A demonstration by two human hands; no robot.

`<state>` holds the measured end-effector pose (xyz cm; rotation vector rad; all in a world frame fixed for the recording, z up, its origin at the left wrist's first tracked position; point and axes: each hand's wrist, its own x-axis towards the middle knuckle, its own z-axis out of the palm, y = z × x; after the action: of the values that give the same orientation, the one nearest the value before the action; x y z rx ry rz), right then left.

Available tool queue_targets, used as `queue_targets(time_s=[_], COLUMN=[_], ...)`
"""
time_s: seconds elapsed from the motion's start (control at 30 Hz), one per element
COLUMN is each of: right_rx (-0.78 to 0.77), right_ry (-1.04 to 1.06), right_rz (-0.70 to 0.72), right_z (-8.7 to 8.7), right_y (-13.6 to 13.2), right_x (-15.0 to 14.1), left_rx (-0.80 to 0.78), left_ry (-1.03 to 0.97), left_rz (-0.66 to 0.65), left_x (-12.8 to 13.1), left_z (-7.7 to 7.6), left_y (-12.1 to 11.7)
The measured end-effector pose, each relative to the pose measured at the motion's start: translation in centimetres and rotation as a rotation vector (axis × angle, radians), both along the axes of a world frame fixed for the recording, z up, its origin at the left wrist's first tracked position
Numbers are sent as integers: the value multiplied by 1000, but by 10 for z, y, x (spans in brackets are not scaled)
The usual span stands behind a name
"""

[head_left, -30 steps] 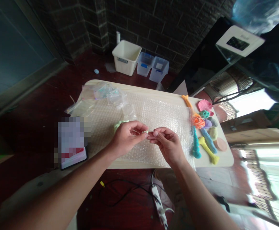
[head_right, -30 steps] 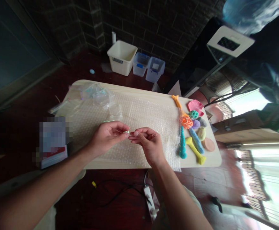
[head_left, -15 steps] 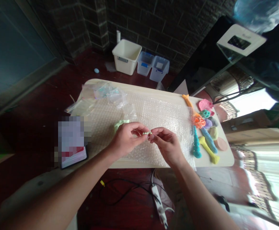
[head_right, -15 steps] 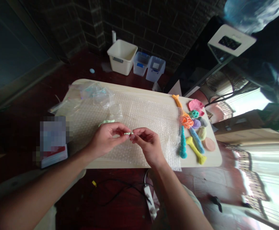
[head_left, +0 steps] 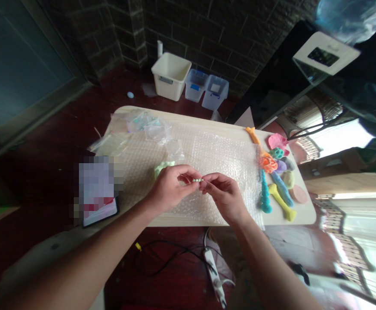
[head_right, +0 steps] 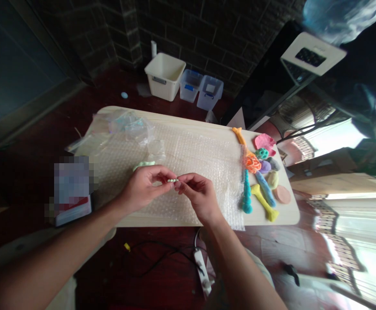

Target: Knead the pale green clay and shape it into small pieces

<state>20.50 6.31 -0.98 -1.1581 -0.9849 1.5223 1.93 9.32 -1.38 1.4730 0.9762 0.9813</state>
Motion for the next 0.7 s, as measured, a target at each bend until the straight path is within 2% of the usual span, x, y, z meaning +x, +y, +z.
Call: queue_targets(time_s=[0.7], right_rx=[18], right_ry=[-97], right_rz=[8], right_z=[-2], right_y=[1], right_x=[1], left_rx=[48], left_ry=[24], left_rz=[-43], left_x=[0], left_z=[-3], left_y=[0])
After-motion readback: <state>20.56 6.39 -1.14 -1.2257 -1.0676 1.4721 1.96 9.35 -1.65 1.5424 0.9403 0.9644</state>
